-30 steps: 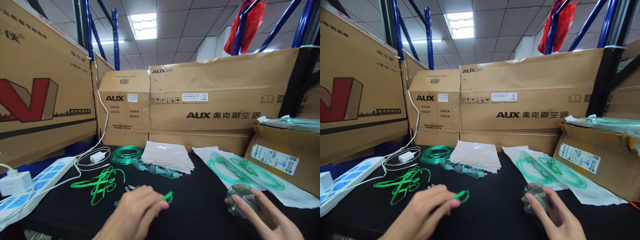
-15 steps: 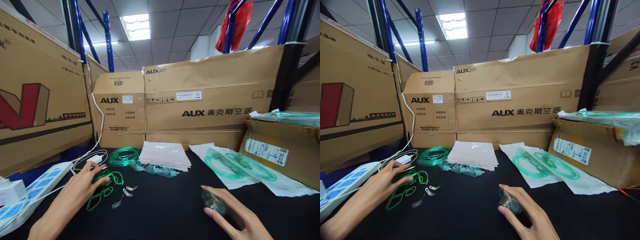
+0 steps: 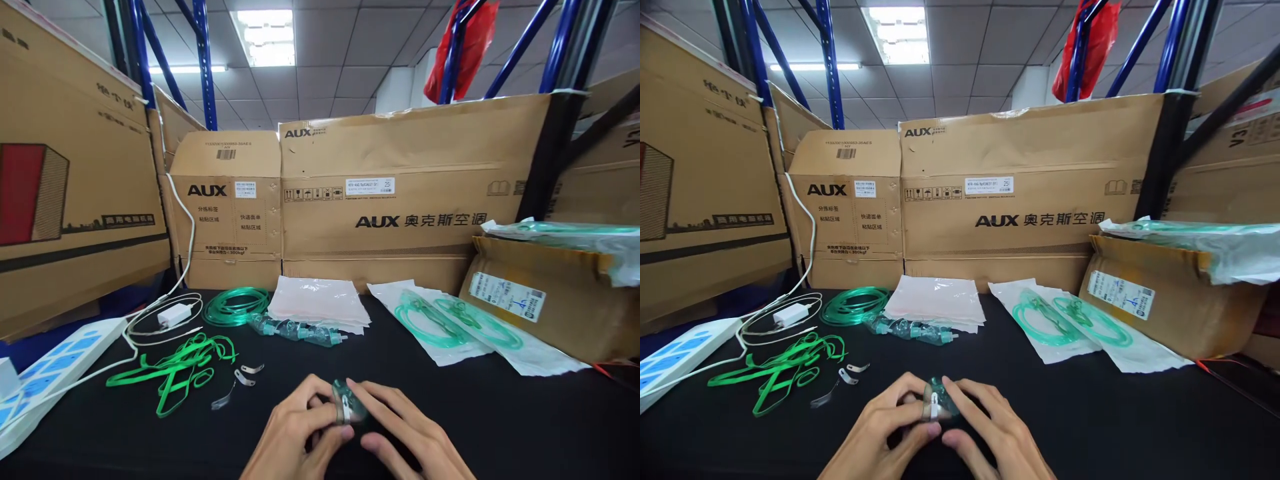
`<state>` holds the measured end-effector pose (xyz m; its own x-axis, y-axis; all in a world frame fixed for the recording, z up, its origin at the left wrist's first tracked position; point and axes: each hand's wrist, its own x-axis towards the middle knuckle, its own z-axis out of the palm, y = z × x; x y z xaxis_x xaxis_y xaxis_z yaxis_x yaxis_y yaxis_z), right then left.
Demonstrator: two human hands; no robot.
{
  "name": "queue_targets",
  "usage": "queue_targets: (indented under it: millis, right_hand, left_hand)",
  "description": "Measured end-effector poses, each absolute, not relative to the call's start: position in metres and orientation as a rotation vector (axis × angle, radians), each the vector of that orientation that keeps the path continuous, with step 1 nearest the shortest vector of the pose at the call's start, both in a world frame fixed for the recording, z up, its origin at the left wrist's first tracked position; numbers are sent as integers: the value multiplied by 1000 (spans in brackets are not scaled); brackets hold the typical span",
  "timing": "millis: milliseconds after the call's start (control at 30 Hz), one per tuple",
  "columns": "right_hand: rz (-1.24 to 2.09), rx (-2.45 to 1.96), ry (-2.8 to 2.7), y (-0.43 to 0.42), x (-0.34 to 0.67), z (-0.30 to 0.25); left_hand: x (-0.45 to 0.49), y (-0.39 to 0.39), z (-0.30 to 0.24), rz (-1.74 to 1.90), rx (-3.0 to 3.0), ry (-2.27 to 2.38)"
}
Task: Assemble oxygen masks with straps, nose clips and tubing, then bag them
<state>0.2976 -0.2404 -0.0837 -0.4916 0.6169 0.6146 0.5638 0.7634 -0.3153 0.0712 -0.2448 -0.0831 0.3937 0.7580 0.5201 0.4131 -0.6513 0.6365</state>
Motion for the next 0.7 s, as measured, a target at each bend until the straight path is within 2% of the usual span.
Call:
queue_targets:
  millis: [200,500,700]
  right_hand:
    - [232,-874,-2163,-249,288,-71]
    - [295,-927,-2085,-253,288,-67]
    - [540,-854,-2054,-246,276,-63]
  left_hand:
    - [60,-255,-64,969,2007,1006]
    - [53,-253,-65,1013,1868,1028]
    - [53,-256,-65,1041,1656,910]
